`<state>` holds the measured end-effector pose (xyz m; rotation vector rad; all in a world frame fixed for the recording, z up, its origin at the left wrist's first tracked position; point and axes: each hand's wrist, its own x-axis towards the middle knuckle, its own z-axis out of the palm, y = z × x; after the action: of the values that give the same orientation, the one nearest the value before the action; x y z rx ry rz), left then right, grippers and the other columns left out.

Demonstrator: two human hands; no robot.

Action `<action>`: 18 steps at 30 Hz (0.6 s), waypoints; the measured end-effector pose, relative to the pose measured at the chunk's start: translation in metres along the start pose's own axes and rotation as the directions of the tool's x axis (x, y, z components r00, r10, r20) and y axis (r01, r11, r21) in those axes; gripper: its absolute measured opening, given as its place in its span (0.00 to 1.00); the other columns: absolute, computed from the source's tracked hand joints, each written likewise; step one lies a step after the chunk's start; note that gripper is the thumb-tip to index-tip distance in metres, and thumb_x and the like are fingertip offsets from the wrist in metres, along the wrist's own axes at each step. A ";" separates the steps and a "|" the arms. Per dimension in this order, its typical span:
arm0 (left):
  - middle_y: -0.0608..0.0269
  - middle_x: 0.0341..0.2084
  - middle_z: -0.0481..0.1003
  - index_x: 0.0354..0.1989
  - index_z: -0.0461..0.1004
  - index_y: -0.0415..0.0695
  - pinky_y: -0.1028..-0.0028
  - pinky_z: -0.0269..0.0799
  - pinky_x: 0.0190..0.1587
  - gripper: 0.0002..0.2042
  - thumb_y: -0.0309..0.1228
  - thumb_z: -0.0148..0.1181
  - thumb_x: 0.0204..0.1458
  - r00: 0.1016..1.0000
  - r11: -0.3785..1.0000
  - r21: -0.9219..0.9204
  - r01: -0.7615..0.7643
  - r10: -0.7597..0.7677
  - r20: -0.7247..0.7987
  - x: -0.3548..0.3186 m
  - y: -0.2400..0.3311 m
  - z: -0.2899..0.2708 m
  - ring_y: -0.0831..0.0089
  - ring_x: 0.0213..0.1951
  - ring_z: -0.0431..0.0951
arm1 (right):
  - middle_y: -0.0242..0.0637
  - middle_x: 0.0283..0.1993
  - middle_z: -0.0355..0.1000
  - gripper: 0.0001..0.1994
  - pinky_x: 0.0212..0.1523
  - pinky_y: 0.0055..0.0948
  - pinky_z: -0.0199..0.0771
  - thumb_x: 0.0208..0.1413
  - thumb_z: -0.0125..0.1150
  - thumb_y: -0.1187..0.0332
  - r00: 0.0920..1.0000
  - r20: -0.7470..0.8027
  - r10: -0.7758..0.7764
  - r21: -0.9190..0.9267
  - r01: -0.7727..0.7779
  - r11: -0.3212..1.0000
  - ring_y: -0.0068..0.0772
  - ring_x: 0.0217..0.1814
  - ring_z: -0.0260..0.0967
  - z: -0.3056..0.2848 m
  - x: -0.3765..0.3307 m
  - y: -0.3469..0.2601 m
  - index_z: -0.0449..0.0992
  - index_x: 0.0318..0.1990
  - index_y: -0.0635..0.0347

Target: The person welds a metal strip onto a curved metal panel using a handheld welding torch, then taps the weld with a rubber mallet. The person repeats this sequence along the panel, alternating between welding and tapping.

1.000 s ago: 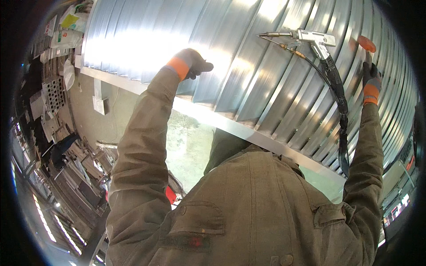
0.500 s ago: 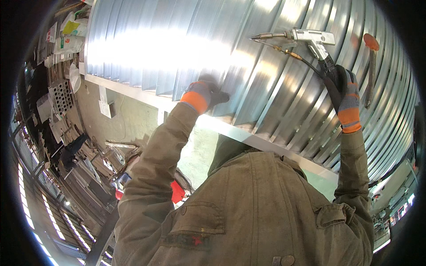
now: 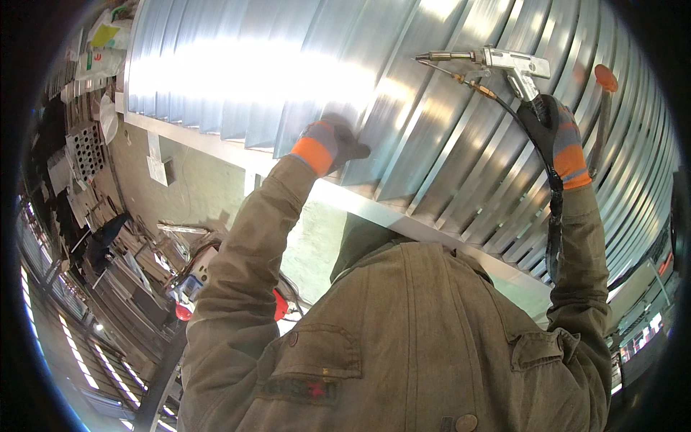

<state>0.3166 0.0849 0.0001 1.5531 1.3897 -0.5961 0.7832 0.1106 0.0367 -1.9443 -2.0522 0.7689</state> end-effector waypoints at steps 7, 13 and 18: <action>0.49 0.46 0.86 0.49 0.84 0.40 0.59 0.80 0.53 0.28 0.50 0.81 0.49 0.962 0.971 -0.058 0.232 -0.220 0.162 -0.004 0.012 -0.010 0.56 0.47 0.85 | 0.40 0.49 0.83 0.19 0.52 0.33 0.78 0.66 0.73 0.61 0.927 -0.370 0.062 0.073 -0.037 0.997 0.31 0.47 0.79 -0.044 -0.007 0.055 0.82 0.58 0.63; 0.50 0.43 0.87 0.47 0.84 0.41 0.61 0.79 0.51 0.25 0.45 0.83 0.48 0.983 0.997 -0.083 0.007 -0.022 -0.180 -0.009 0.006 -0.001 0.58 0.44 0.86 | 0.51 0.56 0.83 0.22 0.62 0.42 0.74 0.71 0.62 0.52 0.751 -0.544 0.374 -0.136 -0.518 0.844 0.54 0.57 0.80 -0.100 0.004 0.209 0.82 0.61 0.60; 0.58 0.28 0.82 0.36 0.83 0.42 0.62 0.76 0.38 0.24 0.49 0.84 0.45 0.977 0.942 -0.267 0.203 -0.212 -0.004 -0.009 0.002 -0.008 0.64 0.30 0.80 | 0.46 0.55 0.83 0.24 0.58 0.41 0.74 0.71 0.63 0.51 0.862 -0.224 0.455 0.338 -0.370 0.866 0.39 0.55 0.76 -0.075 0.006 0.249 0.81 0.60 0.64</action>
<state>0.3143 0.0874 0.0115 1.2169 1.6005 -0.4877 1.0347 0.1319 -0.0267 -2.1975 -1.2810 0.7452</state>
